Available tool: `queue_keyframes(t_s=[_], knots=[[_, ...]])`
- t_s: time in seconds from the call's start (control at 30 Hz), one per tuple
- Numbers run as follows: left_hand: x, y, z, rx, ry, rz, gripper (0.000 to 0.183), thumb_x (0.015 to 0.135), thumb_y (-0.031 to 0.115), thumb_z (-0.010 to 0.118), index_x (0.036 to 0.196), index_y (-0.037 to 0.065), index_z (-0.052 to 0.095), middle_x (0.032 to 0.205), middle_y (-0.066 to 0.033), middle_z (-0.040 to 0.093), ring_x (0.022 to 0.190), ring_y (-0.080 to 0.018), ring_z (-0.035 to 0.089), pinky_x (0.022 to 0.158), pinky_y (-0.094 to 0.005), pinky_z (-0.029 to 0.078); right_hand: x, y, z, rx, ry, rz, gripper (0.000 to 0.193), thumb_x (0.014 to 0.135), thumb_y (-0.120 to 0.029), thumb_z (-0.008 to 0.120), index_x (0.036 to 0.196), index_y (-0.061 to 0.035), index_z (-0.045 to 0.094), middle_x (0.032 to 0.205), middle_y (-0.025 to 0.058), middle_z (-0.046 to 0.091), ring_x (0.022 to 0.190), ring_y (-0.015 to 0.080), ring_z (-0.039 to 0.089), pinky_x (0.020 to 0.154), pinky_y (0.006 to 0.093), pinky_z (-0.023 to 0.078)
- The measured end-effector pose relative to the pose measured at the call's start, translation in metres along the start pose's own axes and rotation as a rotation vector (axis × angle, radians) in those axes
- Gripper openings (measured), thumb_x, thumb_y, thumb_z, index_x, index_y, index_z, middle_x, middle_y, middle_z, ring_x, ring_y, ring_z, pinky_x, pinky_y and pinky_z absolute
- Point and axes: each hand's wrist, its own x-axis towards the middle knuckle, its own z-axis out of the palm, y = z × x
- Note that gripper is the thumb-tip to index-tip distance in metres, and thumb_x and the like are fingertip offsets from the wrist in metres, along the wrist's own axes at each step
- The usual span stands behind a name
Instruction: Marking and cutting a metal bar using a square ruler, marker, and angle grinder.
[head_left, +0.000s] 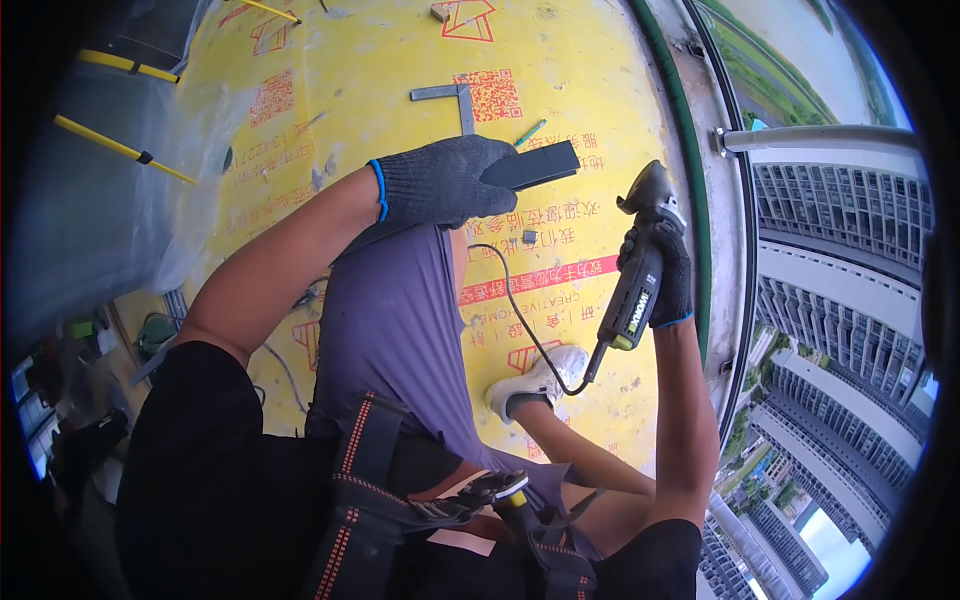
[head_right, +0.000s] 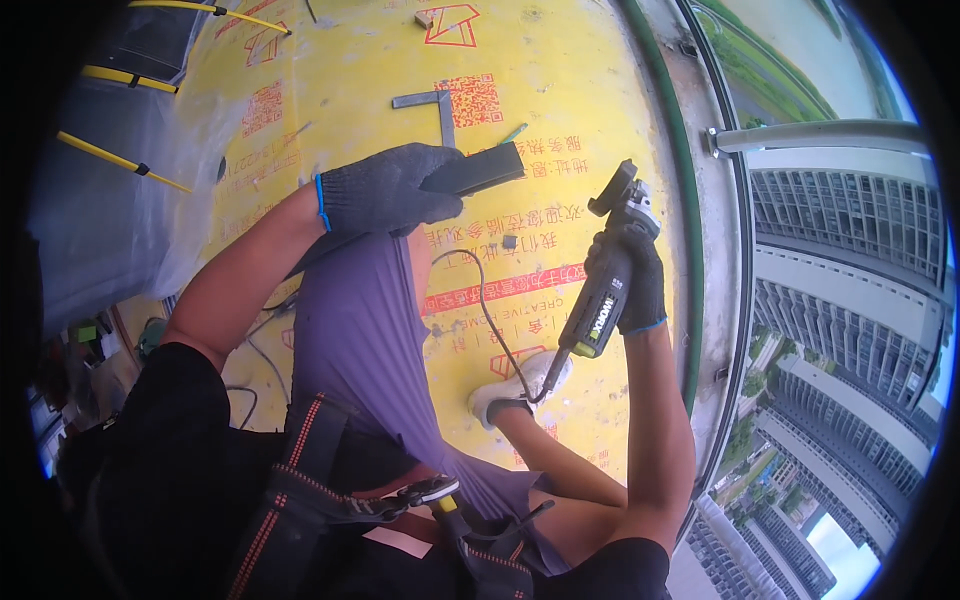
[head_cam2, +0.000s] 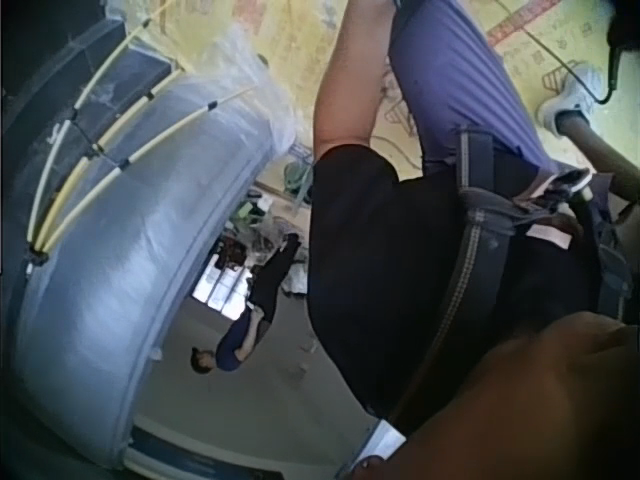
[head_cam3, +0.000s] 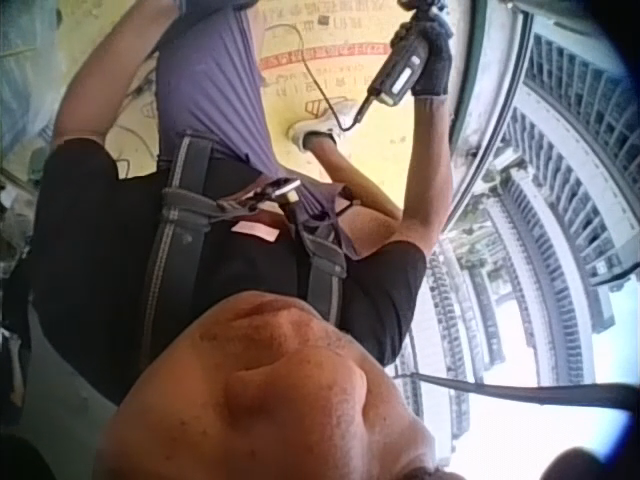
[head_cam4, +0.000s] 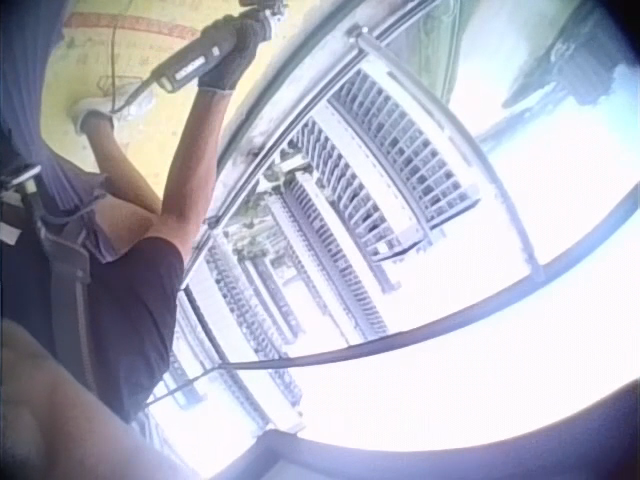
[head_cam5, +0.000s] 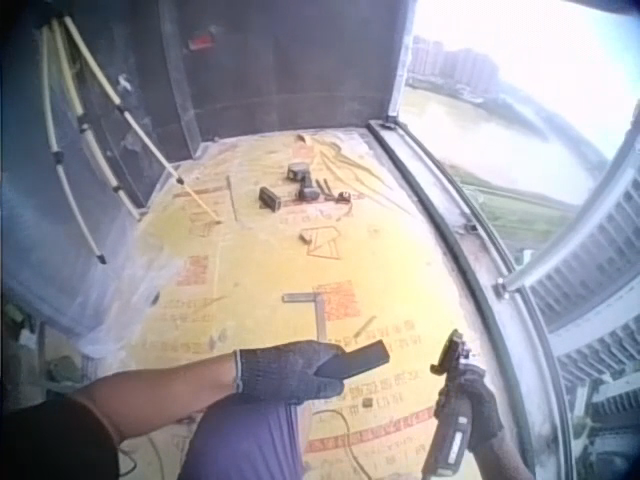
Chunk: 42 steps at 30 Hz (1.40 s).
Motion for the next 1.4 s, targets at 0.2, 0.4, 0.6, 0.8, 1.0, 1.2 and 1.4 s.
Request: queue_keyframes(t_s=[0.2, 0.4, 0.6, 0.8, 1.0, 1.2, 1.4], knots=[[0.023, 0.016, -0.011, -0.233, -0.161, -0.107, 0.038, 0.098, 0.026, 0.073, 0.125, 0.000, 0.065, 0.079, -0.0003, 0.061, 0.056, -0.0094, 0.057, 0.049, -0.0273, 0.047, -0.147, -0.105, 0.058, -0.491, 0.149, -0.465, 0.056, 0.113, -0.042, 0.056, 0.151, -0.0017, 0.052, 0.104, 0.0117, 0.067, 0.089, 0.0212, 0.068, 0.080, 0.0355, 0.058], [0.016, 0.034, -0.010, -0.667, -0.443, -0.225, 0.042, 0.101, 0.032, 0.069, 0.127, 0.000, 0.064, 0.073, 0.0012, 0.056, 0.050, -0.0076, 0.052, 0.045, -0.0234, 0.043, -0.201, -0.123, 0.066, -0.065, -0.019, -0.410, 0.063, 0.115, -0.050, 0.046, 0.158, -0.0038, 0.047, 0.124, 0.0177, 0.067, 0.094, 0.0270, 0.070, 0.080, 0.0433, 0.061], [-0.002, 0.061, -0.011, -0.505, -0.402, -0.192, 0.044, 0.102, 0.041, 0.067, 0.122, 0.002, 0.064, 0.067, -0.0007, 0.054, 0.046, -0.0091, 0.051, 0.043, -0.0252, 0.042, -0.189, -0.081, 0.040, -0.043, -0.097, -0.344, 0.062, 0.114, -0.049, 0.046, 0.158, -0.0054, 0.044, 0.124, 0.0179, 0.066, 0.100, 0.0331, 0.071, 0.081, 0.0532, 0.062], [-0.040, 0.095, 0.001, 0.056, 0.075, -0.070, 0.040, 0.102, 0.039, 0.070, 0.117, 0.002, 0.064, 0.076, -0.0046, 0.061, 0.053, -0.0124, 0.060, 0.048, -0.0323, 0.052, -0.146, -0.057, 0.008, 0.230, -0.480, -0.135, 0.058, 0.112, -0.043, 0.053, 0.154, -0.0038, 0.045, 0.120, 0.0198, 0.061, 0.095, 0.0365, 0.065, 0.081, 0.0540, 0.056], [-0.062, 0.087, 0.054, 0.291, 0.275, -0.039, 0.045, 0.101, 0.031, 0.072, 0.135, 0.003, 0.062, 0.087, -0.0065, 0.065, 0.067, -0.0158, 0.064, 0.061, -0.0353, 0.053, -0.130, -0.016, 0.001, 0.075, -0.557, -0.180, 0.073, 0.111, -0.056, 0.052, 0.160, -0.0028, 0.041, 0.134, 0.0222, 0.064, 0.110, 0.0352, 0.072, 0.091, 0.0499, 0.064], [-0.074, 0.056, 0.106, 0.647, 0.391, -0.063, 0.032, 0.096, 0.035, 0.074, 0.103, 0.004, 0.070, 0.099, -0.0188, 0.076, 0.096, -0.0367, 0.073, 0.088, -0.0467, 0.054, -0.124, 0.024, -0.019, -0.086, -0.471, -0.165, 0.069, 0.110, -0.063, 0.051, 0.146, -0.0045, 0.052, 0.111, 0.0194, 0.071, 0.093, 0.0320, 0.073, 0.082, 0.0474, 0.063], [-0.065, 0.028, 0.126, 0.709, 0.491, -0.109, 0.031, 0.092, 0.034, 0.075, 0.107, 0.007, 0.073, 0.102, -0.0182, 0.077, 0.103, -0.0393, 0.073, 0.092, -0.0492, 0.056, -0.128, 0.015, -0.019, 0.042, -0.497, -0.059, 0.057, 0.106, -0.050, 0.064, 0.137, -0.0024, 0.058, 0.106, 0.0174, 0.072, 0.087, 0.0296, 0.074, 0.073, 0.0413, 0.063]])
